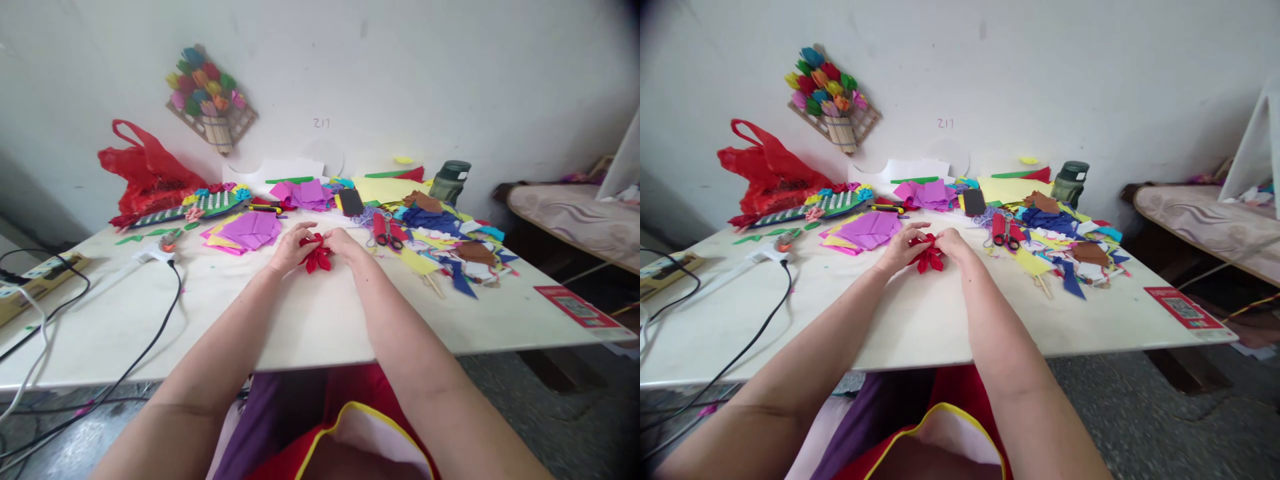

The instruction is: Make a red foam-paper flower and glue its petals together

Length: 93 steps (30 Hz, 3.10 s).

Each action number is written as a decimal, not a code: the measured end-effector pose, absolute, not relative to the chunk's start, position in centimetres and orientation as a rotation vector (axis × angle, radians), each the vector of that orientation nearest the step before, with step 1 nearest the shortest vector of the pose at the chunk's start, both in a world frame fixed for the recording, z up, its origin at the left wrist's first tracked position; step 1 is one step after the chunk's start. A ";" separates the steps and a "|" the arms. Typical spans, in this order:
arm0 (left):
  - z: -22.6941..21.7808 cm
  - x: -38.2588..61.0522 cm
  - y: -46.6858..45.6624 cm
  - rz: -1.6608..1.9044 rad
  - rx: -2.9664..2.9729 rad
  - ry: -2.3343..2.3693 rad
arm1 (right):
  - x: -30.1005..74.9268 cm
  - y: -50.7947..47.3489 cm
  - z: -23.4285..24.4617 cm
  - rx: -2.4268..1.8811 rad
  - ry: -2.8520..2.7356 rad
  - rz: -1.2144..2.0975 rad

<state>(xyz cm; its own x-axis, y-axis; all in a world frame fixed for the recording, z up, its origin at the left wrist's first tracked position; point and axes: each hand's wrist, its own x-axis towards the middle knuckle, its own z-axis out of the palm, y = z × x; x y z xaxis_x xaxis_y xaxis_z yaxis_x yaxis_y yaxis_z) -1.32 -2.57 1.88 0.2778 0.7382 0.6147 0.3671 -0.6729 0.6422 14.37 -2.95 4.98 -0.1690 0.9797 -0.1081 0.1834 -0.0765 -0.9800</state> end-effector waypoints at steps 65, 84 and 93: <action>2.2 -1.3 -2.8 1.107 2.175 1.328 | 14.1 -0.3 2.3 -1.423 -1.706 0.801; 1.5 -1.3 -2.6 1.110 2.197 1.213 | 14.4 -1.9 3.7 -1.281 -1.287 1.289; 2.0 -1.1 -2.9 1.144 2.040 1.236 | 13.8 -2.0 3.5 -1.349 -1.402 1.145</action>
<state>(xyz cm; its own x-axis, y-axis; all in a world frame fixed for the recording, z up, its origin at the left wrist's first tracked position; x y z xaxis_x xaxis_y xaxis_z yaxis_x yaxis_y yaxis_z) -1.09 -2.91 2.03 0.2382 0.8831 0.4041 0.4712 -0.4689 0.7470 13.77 -1.99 3.53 -0.0505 0.9986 -0.0153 0.2144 -0.0041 -0.9767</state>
